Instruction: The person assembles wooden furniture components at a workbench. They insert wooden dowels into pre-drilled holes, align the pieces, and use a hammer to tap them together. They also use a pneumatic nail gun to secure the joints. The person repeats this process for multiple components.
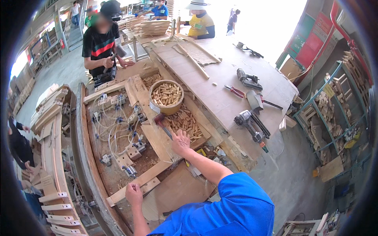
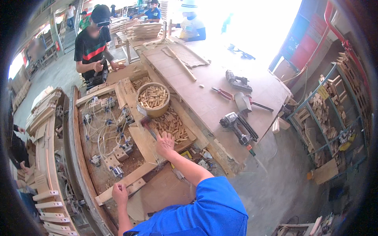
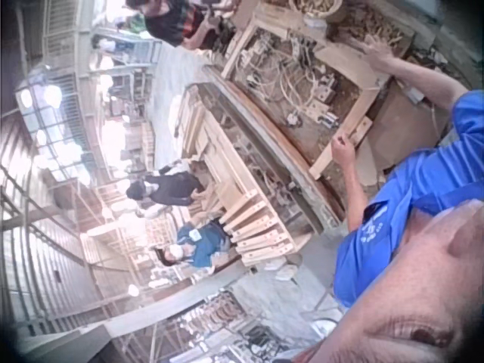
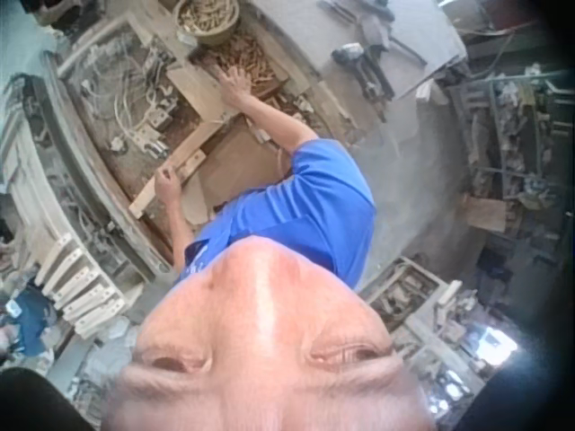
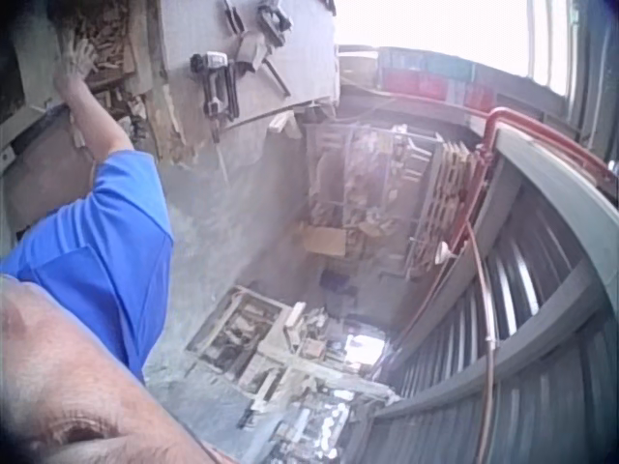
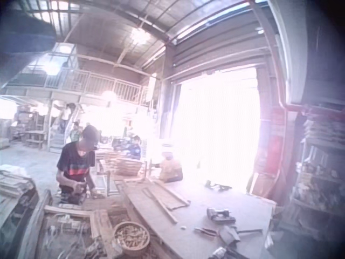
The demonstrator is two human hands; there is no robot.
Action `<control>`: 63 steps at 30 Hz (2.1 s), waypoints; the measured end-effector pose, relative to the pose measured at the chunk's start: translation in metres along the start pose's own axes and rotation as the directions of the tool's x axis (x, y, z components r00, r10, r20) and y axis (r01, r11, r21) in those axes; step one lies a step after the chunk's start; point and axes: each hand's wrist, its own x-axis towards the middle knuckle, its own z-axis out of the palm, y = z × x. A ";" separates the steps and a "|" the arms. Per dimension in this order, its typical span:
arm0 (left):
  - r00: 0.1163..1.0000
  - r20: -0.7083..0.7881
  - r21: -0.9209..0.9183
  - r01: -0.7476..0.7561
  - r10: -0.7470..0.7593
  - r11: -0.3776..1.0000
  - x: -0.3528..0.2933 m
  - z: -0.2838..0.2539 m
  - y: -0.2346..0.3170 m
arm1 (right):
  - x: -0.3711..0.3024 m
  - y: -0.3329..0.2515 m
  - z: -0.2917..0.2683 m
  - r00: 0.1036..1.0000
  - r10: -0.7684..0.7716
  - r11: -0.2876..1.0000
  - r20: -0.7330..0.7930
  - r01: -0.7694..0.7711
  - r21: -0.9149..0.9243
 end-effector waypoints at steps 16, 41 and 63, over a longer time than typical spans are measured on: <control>0.998 0.061 -0.124 -0.017 0.025 0.992 -0.041 0.007 0.028 | -0.061 0.275 -0.221 0.835 0.519 0.826 -0.180 -0.545 -0.145; 0.836 0.488 -0.659 0.163 0.252 0.734 -0.071 0.081 0.078 | -0.078 0.085 -0.220 0.824 0.073 0.108 0.562 -0.567 0.817; 0.719 0.691 -0.675 0.604 0.076 0.424 -0.035 0.126 0.098 | -0.055 -0.011 -0.077 0.597 -0.131 0.101 0.792 -0.786 0.609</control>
